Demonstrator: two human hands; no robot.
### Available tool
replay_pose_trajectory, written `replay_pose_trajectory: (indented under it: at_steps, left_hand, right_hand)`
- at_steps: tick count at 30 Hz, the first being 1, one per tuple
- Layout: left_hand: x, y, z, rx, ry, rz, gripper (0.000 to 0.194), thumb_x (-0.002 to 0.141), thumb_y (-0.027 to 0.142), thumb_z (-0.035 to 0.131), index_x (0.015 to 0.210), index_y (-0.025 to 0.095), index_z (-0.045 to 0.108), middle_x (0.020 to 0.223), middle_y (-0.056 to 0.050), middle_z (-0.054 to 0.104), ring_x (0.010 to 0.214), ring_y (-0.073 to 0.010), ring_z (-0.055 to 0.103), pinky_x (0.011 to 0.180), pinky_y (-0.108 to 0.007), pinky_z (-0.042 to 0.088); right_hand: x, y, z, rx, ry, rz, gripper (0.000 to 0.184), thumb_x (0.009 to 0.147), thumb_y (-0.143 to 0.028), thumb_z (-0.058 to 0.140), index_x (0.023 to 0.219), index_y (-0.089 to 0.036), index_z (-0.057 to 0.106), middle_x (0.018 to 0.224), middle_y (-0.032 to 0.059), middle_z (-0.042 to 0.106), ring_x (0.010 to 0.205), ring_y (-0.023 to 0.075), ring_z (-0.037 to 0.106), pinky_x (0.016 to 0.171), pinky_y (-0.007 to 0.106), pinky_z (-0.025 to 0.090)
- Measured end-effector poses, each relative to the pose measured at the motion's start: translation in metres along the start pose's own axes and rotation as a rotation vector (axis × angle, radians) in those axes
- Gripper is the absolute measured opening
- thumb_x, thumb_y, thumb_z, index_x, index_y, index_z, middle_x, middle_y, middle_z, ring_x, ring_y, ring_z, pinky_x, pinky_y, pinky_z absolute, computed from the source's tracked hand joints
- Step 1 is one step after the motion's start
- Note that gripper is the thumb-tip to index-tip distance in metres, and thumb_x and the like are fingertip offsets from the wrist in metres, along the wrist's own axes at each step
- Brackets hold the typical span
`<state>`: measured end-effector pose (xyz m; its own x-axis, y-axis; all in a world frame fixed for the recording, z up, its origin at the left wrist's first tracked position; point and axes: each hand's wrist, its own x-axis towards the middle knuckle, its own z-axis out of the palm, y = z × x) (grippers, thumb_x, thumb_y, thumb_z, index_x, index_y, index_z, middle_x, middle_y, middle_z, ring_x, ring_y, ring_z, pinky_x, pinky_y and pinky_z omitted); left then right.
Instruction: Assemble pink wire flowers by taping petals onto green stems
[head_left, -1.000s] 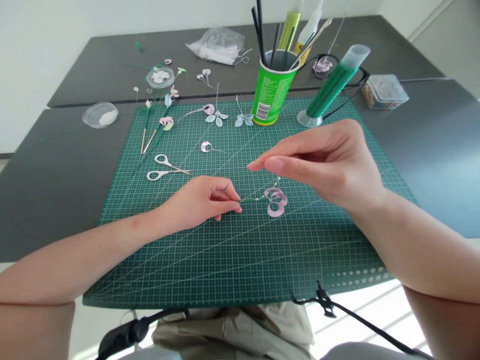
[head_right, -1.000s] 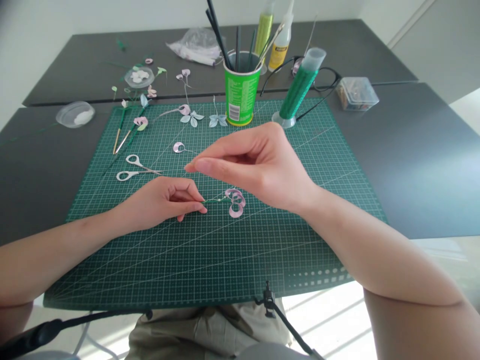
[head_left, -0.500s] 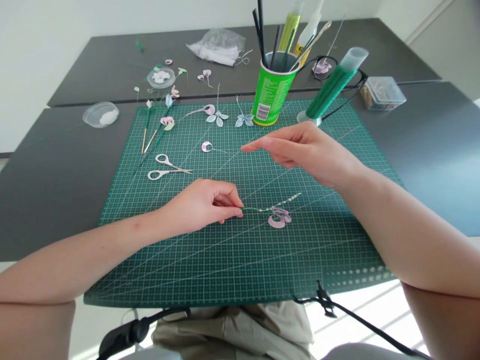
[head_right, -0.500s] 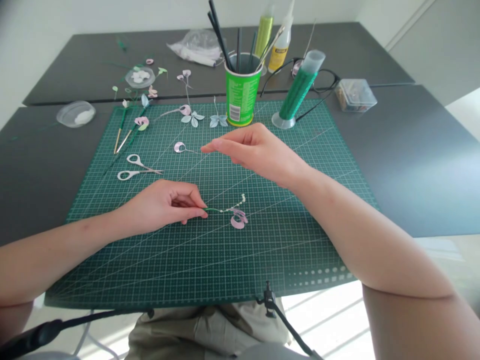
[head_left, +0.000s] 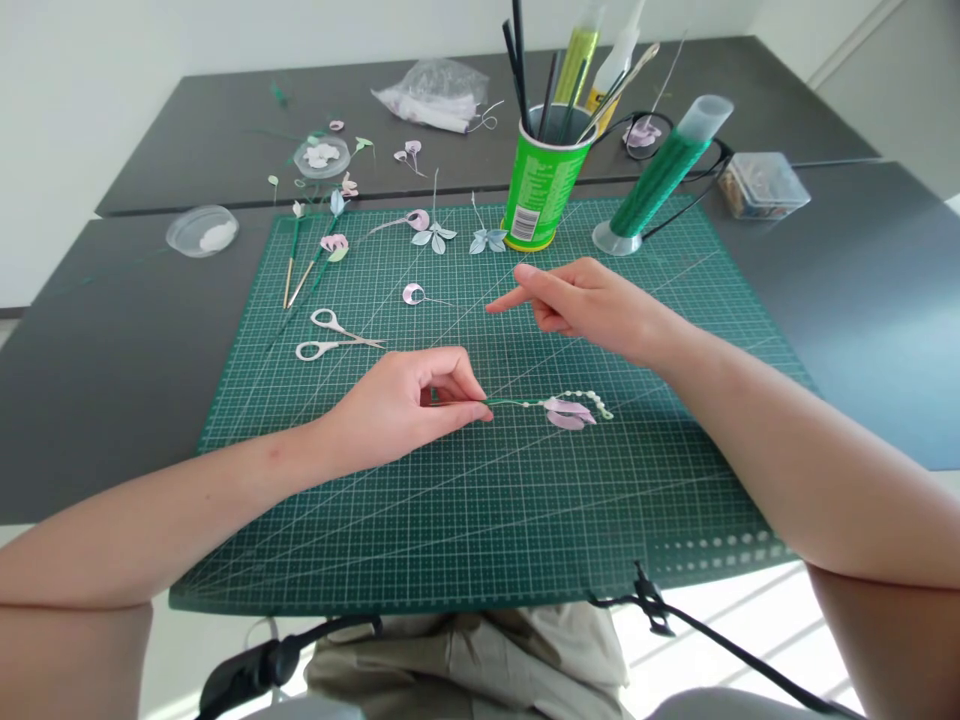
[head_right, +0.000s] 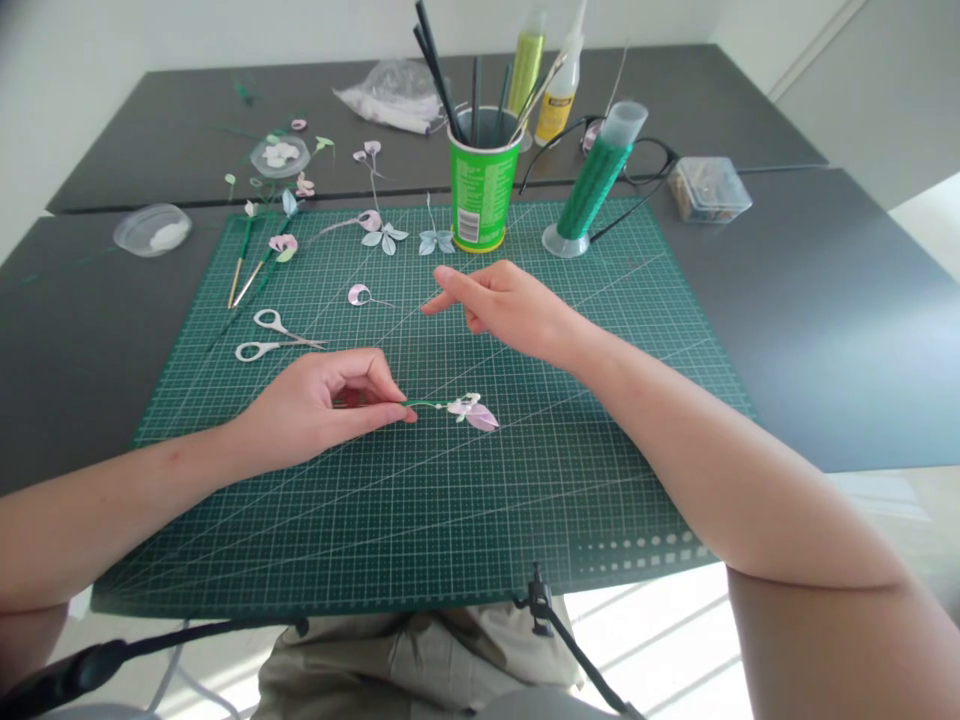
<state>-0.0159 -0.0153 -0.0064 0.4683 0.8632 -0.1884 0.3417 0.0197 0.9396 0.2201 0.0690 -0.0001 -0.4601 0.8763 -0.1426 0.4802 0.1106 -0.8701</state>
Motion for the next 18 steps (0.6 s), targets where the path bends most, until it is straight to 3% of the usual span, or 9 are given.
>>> replay_pose_trajectory:
  at_steps: [6, 14, 18]
  left_hand:
    - [-0.0018, 0.0056, -0.0008, 0.011, 0.112, 0.076, 0.021, 0.086, 0.032, 0.079, 0.078, 0.021, 0.064, 0.077, -0.002, 0.078, 0.077, -0.0204, 0.078, 0.063, -0.029, 0.055]
    - [-0.003, 0.0065, -0.0009, -0.021, 0.115, 0.11, 0.016, 0.089, 0.029, 0.076, 0.082, 0.021, 0.064, 0.077, -0.001, 0.078, 0.08, -0.0196, 0.079, 0.065, -0.028, 0.055]
    - [-0.0027, 0.0054, -0.0002, -0.032, 0.26, 0.137, 0.017, 0.089, 0.028, 0.078, 0.081, 0.021, 0.064, 0.079, -0.002, 0.078, 0.07, -0.0154, 0.073, 0.059, -0.026, 0.051]
  right_hand:
    - [0.0003, -0.003, 0.0015, -0.027, -0.007, 0.078, 0.056, 0.113, -0.053, 0.044, 0.1, -0.017, 0.085, 0.054, -0.004, 0.039, 0.052, 0.0105, 0.033, 0.056, 0.03, 0.032]
    - [0.001, -0.0039, 0.0027, -0.06, -0.005, 0.08, 0.054, 0.113, -0.05, 0.045, 0.105, -0.016, 0.086, 0.053, -0.0046, 0.04, 0.051, 0.0103, 0.034, 0.057, 0.03, 0.03]
    - [0.0017, -0.0019, 0.0031, -0.051, -0.008, 0.08, 0.051, 0.112, -0.048, 0.049, 0.099, -0.014, 0.086, 0.052, -0.0045, 0.042, 0.048, 0.0095, 0.033, 0.054, 0.03, 0.027]
